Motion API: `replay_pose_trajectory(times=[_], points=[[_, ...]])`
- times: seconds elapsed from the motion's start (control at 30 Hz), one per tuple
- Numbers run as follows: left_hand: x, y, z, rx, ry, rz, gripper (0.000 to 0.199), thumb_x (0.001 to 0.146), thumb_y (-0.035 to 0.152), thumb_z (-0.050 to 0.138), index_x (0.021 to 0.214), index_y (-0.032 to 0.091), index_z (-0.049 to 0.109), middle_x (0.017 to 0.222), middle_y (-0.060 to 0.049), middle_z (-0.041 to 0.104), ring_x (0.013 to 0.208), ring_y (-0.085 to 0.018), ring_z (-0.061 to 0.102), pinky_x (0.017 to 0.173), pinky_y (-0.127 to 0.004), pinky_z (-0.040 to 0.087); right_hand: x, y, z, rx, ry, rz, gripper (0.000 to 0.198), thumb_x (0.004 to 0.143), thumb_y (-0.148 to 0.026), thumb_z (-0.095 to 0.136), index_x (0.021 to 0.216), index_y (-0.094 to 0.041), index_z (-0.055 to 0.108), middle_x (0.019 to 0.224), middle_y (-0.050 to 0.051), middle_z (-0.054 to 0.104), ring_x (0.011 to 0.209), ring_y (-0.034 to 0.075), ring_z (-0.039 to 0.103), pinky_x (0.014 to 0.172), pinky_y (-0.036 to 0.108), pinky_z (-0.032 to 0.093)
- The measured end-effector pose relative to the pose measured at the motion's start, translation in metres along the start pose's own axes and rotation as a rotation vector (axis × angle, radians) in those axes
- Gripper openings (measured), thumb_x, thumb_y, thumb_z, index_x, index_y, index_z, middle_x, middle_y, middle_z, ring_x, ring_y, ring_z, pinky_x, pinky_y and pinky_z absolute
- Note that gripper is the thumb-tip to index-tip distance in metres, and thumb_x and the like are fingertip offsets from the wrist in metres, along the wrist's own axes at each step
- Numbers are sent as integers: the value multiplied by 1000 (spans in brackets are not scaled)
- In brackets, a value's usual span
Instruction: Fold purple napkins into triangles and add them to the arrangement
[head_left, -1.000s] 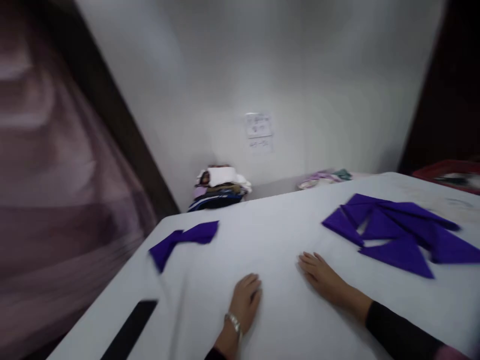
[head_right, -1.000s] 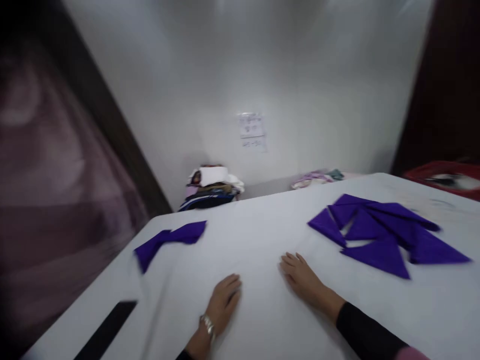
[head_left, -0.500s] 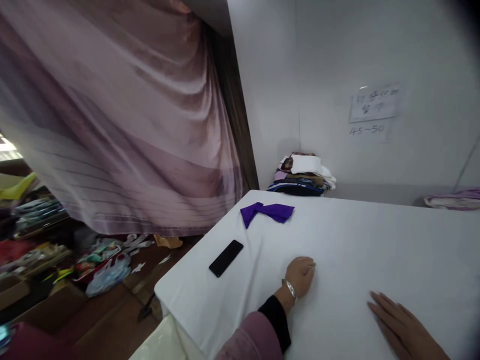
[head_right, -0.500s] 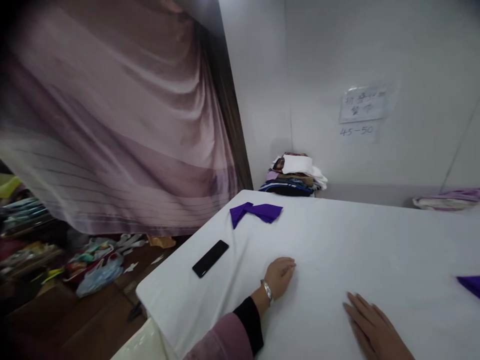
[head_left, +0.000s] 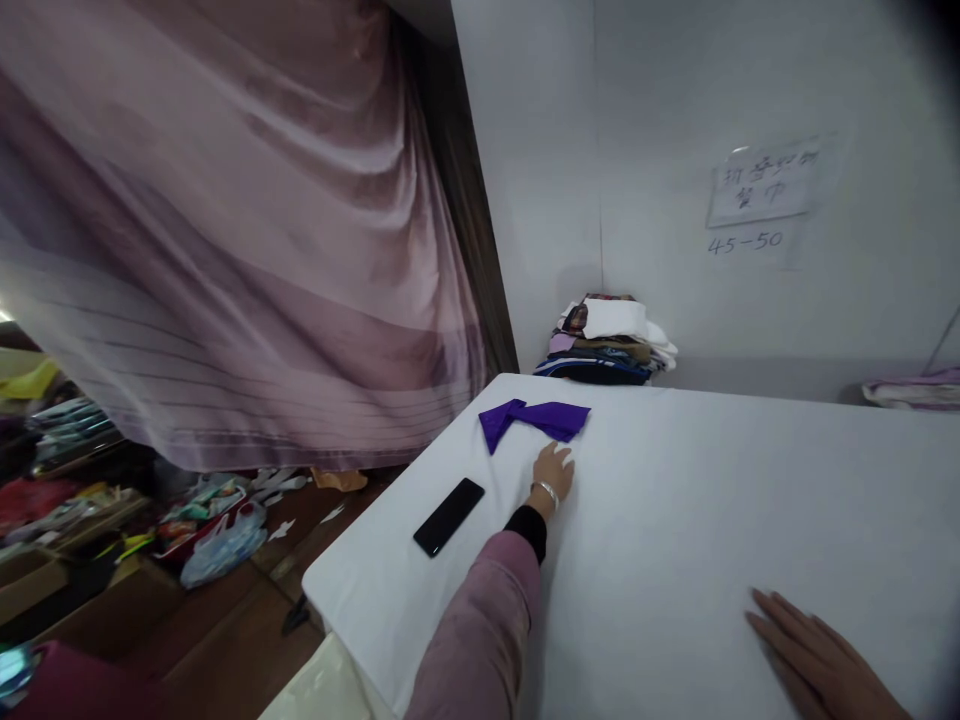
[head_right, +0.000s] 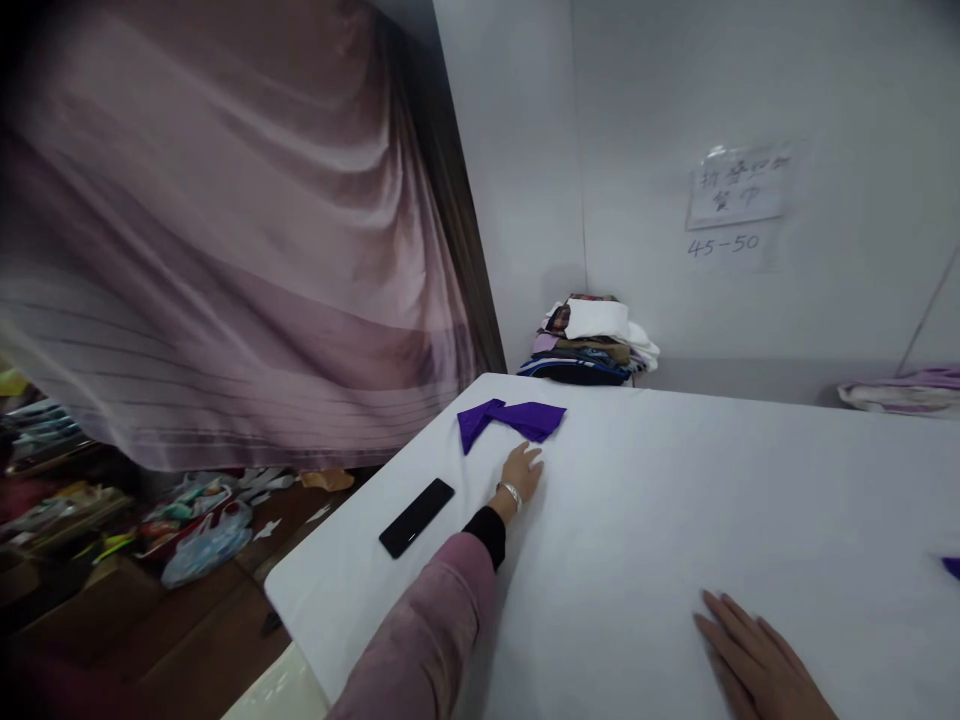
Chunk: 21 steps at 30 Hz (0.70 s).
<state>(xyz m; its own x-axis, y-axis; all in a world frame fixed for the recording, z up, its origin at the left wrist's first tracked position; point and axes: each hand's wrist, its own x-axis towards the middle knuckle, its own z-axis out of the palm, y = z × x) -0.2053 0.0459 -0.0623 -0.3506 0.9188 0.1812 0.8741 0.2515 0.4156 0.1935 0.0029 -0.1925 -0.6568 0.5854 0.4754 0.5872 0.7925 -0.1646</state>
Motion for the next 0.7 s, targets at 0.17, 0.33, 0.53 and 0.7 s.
replay_pose_trajectory(times=[0.17, 0.33, 0.53, 0.7], points=[[39, 2, 2, 156, -40, 0, 33, 84, 30, 48, 115, 27, 60, 147, -2, 29, 135, -26, 20, 107, -46, 24, 2, -5, -6, -9, 27, -15, 49, 83, -36, 46, 131, -36, 45, 139, 0, 40, 120, 30, 47, 92, 50, 45], [63, 8, 11, 250, -87, 39, 32, 86, 32, 44, 113, 27, 59, 148, -1, 26, 137, -27, 15, 107, -51, 20, 5, -10, -13, 4, 21, -5, 51, 82, -37, 50, 133, -36, 43, 139, 0, 41, 120, 29, 46, 94, 48, 45], [71, 23, 14, 276, -74, 66, 44, 87, 34, 39, 129, 21, 44, 145, -9, 32, 135, -26, 21, 107, -51, 20, 6, -9, -13, 23, -35, 39, 48, 82, -39, 51, 129, -38, 47, 139, -2, 40, 122, 29, 44, 97, 46, 44], [59, 41, -3, 251, 5, 190, 50, 84, 34, 45, 129, 14, 41, 141, -13, 38, 133, -26, 25, 109, -48, 17, 9, -13, -16, 40, -48, 72, 44, 83, -40, 50, 127, -36, 51, 139, -1, 41, 123, 28, 42, 99, 47, 41]])
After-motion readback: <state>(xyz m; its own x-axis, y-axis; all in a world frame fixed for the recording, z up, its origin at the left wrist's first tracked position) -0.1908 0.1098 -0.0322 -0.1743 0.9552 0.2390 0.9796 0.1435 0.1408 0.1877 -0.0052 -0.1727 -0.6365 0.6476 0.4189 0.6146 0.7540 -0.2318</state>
